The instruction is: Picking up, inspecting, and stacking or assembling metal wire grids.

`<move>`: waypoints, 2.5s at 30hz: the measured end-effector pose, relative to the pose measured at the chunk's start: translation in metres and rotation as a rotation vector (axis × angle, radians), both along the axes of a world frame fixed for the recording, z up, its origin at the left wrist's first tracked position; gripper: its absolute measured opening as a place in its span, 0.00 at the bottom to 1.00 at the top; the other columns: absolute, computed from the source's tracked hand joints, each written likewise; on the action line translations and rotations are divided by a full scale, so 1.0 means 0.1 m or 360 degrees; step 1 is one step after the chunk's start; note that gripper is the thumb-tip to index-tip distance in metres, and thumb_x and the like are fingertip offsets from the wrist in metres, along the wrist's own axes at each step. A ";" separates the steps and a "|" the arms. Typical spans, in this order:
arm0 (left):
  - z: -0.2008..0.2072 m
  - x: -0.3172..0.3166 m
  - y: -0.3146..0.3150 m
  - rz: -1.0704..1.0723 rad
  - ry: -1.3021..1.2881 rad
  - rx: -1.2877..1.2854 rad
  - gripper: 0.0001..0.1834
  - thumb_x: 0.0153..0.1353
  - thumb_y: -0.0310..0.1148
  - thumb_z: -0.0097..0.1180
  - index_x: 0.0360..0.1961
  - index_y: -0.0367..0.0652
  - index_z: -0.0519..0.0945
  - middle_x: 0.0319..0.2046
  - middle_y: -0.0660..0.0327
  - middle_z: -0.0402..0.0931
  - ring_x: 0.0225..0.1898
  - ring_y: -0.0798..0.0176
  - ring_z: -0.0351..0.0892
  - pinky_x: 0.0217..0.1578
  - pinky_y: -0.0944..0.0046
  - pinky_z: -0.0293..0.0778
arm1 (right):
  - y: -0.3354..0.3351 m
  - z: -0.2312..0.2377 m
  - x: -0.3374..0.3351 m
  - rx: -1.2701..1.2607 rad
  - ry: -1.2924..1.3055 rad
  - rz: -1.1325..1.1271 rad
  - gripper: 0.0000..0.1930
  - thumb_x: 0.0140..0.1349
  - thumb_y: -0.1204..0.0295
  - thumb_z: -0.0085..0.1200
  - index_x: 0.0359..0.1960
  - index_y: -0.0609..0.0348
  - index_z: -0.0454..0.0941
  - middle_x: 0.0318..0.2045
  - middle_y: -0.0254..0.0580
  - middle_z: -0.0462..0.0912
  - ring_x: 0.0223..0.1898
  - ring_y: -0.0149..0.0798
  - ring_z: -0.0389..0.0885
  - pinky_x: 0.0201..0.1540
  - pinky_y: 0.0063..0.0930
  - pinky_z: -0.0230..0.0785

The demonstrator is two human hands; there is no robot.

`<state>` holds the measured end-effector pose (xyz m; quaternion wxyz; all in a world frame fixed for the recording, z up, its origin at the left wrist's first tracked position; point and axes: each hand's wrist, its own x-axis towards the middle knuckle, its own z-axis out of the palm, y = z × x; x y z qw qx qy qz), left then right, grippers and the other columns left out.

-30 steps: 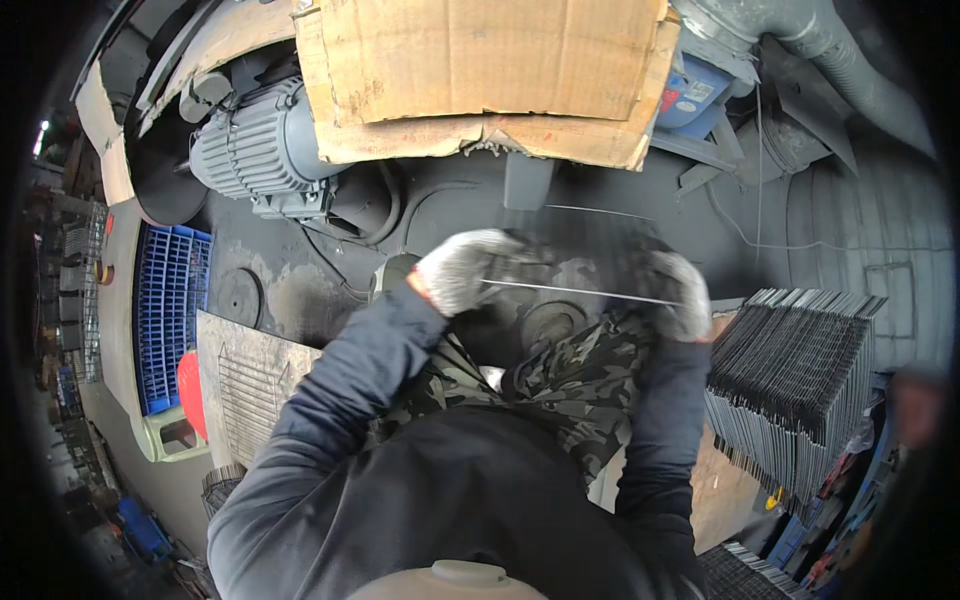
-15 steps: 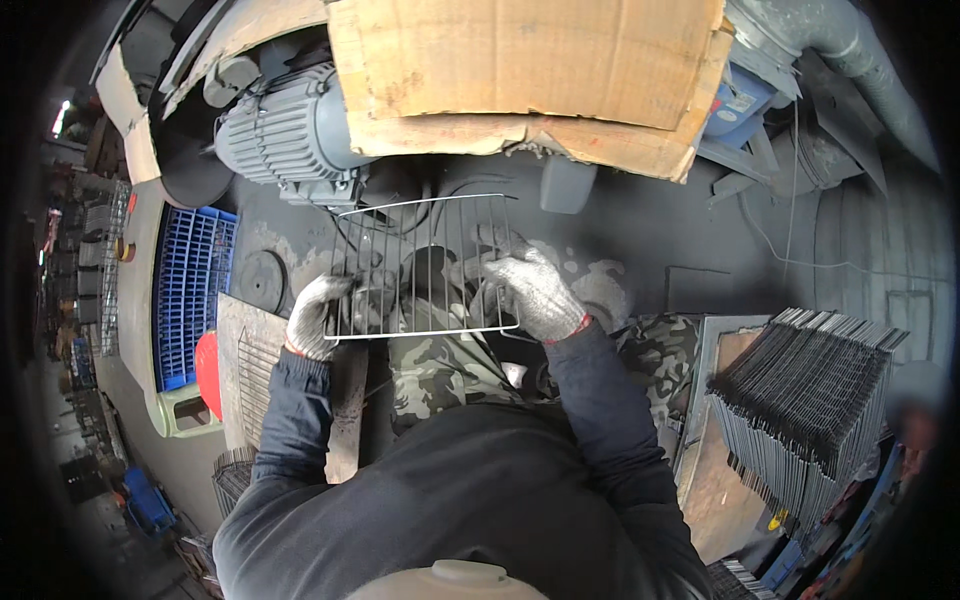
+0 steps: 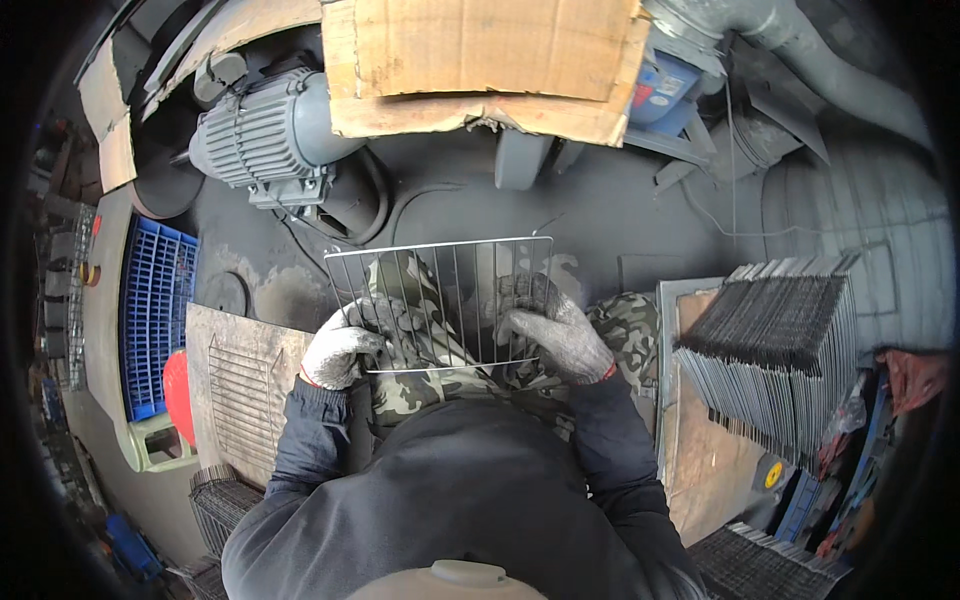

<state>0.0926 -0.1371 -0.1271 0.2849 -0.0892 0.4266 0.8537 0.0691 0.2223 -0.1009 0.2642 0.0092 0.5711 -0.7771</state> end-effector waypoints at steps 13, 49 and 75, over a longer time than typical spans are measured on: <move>0.34 -0.01 0.29 -0.0184 0.0263 -0.0136 0.20 0.59 0.19 0.60 0.53 0.29 0.87 0.48 0.52 0.90 0.47 0.60 0.90 0.52 0.64 0.84 | 0.24 0.12 0.40 0.0091 0.0261 -0.0287 0.15 0.70 0.81 0.62 0.58 0.64 0.84 0.48 0.39 0.91 0.49 0.32 0.87 0.56 0.30 0.80; -0.39 -1.07 1.45 0.0218 0.0129 -0.0486 0.15 0.70 0.29 0.68 0.54 0.39 0.82 0.39 0.63 0.85 0.33 0.67 0.86 0.35 0.60 0.87 | 0.72 -0.55 -0.72 0.0356 -0.0137 -0.0777 0.17 0.68 0.68 0.68 0.50 0.71 0.83 0.43 0.46 0.90 0.39 0.40 0.90 0.44 0.34 0.84; 0.20 -0.23 0.94 0.0606 0.0623 -0.0886 0.12 0.75 0.26 0.57 0.55 0.33 0.81 0.50 0.56 0.82 0.51 0.64 0.80 0.59 0.61 0.77 | 2.20 2.50 1.57 0.1760 0.2133 -0.2525 0.14 0.77 0.71 0.61 0.56 0.68 0.82 0.44 0.46 0.88 0.45 0.41 0.87 0.50 0.36 0.83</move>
